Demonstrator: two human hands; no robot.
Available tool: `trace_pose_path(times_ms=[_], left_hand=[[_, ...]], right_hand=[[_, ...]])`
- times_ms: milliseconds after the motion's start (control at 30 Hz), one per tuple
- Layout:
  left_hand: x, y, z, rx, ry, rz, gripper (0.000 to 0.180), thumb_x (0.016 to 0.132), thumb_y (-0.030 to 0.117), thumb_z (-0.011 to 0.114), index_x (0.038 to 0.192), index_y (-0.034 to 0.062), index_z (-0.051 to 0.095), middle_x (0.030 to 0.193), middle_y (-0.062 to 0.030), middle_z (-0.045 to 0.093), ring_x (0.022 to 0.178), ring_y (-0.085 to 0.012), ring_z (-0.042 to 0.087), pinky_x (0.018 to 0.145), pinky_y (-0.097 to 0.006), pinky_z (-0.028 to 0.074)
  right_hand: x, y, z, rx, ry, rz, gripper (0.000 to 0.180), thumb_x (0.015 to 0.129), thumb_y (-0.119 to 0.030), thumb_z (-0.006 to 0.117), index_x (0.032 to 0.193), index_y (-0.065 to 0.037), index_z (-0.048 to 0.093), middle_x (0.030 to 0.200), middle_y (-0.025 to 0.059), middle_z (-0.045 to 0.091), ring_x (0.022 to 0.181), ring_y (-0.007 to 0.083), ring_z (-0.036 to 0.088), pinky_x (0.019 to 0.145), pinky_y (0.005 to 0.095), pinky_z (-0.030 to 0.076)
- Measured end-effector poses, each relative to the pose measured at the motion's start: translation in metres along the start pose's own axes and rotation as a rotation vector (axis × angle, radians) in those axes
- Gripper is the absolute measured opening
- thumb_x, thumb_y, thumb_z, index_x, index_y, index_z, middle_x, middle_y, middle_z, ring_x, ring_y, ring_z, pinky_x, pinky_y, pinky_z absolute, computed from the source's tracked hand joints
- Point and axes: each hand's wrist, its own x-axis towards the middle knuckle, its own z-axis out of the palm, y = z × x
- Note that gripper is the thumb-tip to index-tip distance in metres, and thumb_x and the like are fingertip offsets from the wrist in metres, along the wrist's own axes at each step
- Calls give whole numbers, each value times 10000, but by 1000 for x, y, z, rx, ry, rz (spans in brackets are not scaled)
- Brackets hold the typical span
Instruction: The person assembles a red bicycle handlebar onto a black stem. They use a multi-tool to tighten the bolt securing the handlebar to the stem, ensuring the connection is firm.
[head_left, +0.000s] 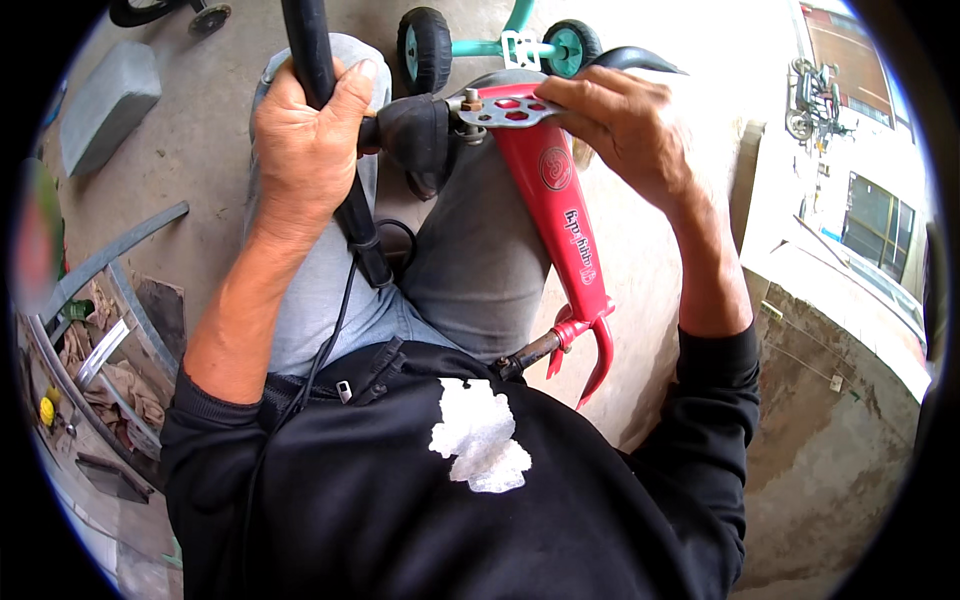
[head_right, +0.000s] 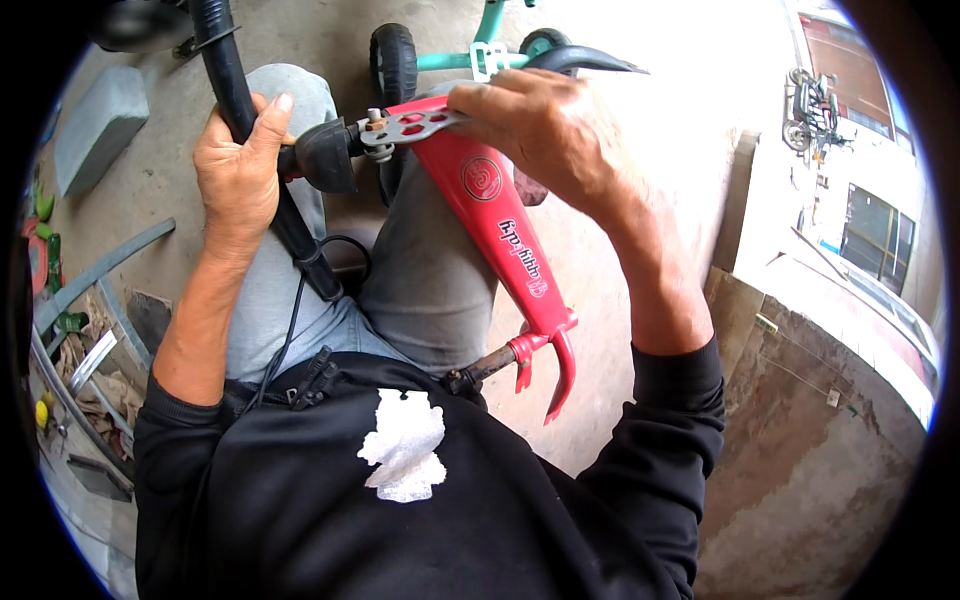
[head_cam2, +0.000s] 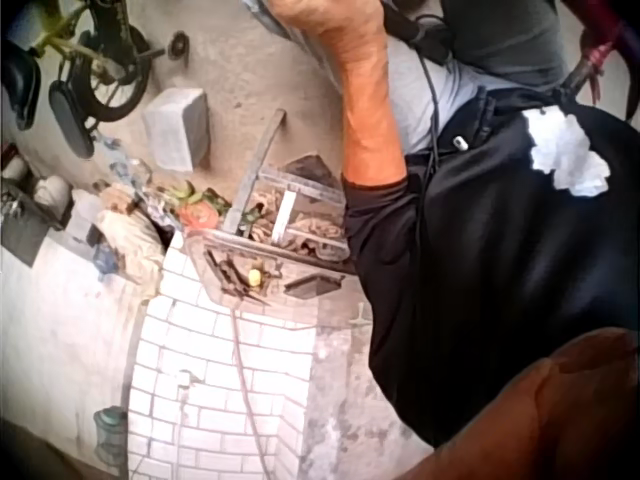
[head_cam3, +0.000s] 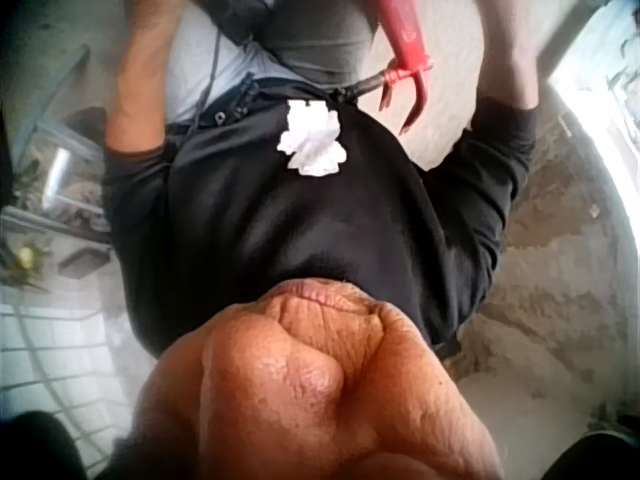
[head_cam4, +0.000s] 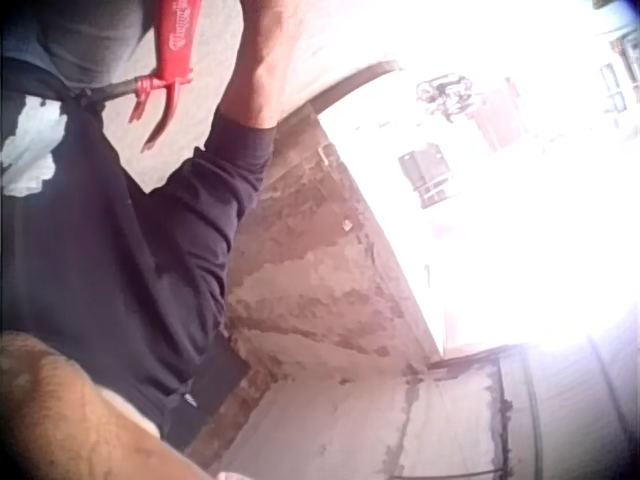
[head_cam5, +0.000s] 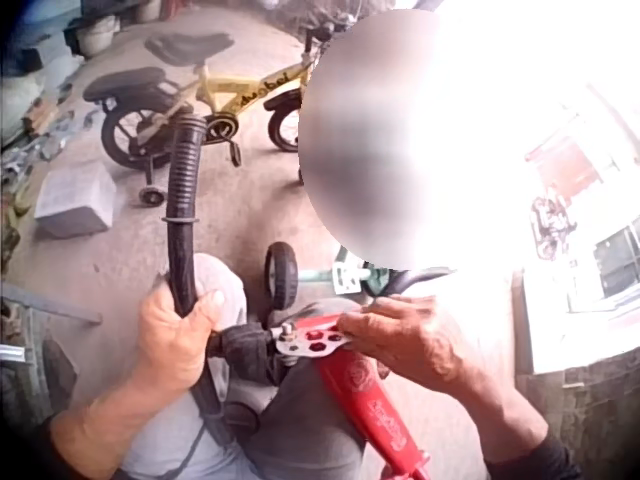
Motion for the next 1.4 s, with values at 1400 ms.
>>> trace_pose_path(times_ms=[1400], left_hand=[[1,4,3,7,-18,29,213,911,169,707,795,54,569,643,22,566,586,-70,534,545,-242,452]], right_hand=[[-5,-96,-29,-479,-42,136,287,806,-141,736,1083,-109,669,671,24,541,601,161,582,488,313,450]])
